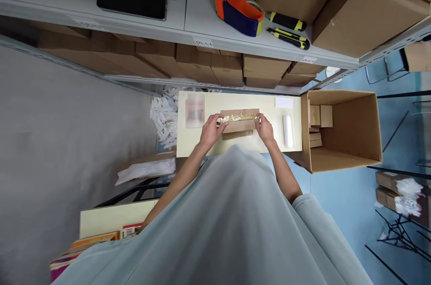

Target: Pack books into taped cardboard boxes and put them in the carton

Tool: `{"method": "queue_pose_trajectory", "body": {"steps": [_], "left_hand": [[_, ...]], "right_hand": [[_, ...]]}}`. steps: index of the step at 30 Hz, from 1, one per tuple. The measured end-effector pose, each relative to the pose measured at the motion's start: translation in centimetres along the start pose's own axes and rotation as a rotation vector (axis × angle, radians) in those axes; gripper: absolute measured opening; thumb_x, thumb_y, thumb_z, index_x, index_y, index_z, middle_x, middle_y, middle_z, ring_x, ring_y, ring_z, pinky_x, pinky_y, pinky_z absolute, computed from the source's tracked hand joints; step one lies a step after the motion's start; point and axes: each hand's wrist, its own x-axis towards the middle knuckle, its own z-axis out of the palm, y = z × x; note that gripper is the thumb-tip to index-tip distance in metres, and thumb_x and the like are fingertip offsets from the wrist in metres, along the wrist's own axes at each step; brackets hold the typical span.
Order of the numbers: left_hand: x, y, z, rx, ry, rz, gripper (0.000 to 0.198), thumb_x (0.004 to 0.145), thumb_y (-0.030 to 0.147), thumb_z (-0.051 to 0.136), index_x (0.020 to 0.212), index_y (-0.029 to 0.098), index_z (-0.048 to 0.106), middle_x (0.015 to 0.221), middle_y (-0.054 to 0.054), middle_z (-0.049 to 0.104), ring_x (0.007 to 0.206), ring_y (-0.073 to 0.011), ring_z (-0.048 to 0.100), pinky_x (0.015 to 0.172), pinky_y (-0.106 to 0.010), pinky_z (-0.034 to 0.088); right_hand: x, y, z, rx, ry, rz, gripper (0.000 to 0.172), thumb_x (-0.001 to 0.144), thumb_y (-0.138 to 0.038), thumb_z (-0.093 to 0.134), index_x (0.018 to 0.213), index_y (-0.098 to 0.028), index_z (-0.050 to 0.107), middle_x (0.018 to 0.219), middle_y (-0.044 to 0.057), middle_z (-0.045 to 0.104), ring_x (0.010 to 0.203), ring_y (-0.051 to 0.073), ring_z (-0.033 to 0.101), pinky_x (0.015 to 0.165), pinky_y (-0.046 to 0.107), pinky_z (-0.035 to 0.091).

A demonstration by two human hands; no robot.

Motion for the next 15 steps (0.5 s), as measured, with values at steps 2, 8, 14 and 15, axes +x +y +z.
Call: {"method": "queue_pose_trajectory", "body": {"steps": [2, 8, 14, 15], "left_hand": [[0.5, 0.3, 0.4, 0.025, -0.013, 0.010, 0.027, 0.105, 0.035, 0.072, 0.130, 0.027, 0.068, 0.131, -0.008, 0.070, 0.093, -0.0227, 0.074, 0.090, -0.038, 0.060], [-0.2, 0.4, 1.3, 0.073, -0.027, 0.049, 0.028, 0.107, 0.033, 0.067, 0.134, 0.026, 0.067, 0.139, -0.010, 0.070, 0.099, -0.0239, 0.075, 0.093, -0.038, 0.061], [-2.3, -1.1, 1.8, -0.030, -0.073, 0.003, 0.031, 0.108, 0.033, 0.059, 0.137, 0.026, 0.067, 0.142, -0.011, 0.071, 0.104, -0.0230, 0.074, 0.099, -0.038, 0.061], [-2.5, -1.5, 1.8, -0.049, -0.082, -0.029, 0.031, 0.107, 0.032, 0.058, 0.137, 0.025, 0.066, 0.142, -0.011, 0.072, 0.105, -0.0235, 0.074, 0.099, -0.039, 0.061]], "right_hand": [[0.4, 0.5, 0.0, -0.012, -0.016, 0.024, 0.038, 0.111, -0.034, 0.047, 0.146, -0.025, 0.059, 0.128, 0.013, 0.082, 0.100, 0.031, 0.081, 0.097, 0.045, 0.063], [-1.4, 1.4, 0.9, 0.036, 0.023, 0.061, 0.042, 0.112, -0.037, 0.046, 0.150, -0.026, 0.058, 0.121, 0.011, 0.084, 0.103, 0.030, 0.082, 0.096, 0.044, 0.063], [-3.6, 1.3, 0.8, 0.089, 0.005, 0.107, 0.040, 0.110, -0.036, 0.052, 0.148, -0.028, 0.061, 0.113, 0.006, 0.085, 0.103, 0.026, 0.083, 0.095, 0.040, 0.064], [-3.9, 1.1, 0.9, 0.076, -0.010, 0.099, 0.041, 0.110, -0.036, 0.052, 0.149, -0.027, 0.061, 0.113, 0.006, 0.085, 0.103, 0.026, 0.083, 0.095, 0.040, 0.064]]}}
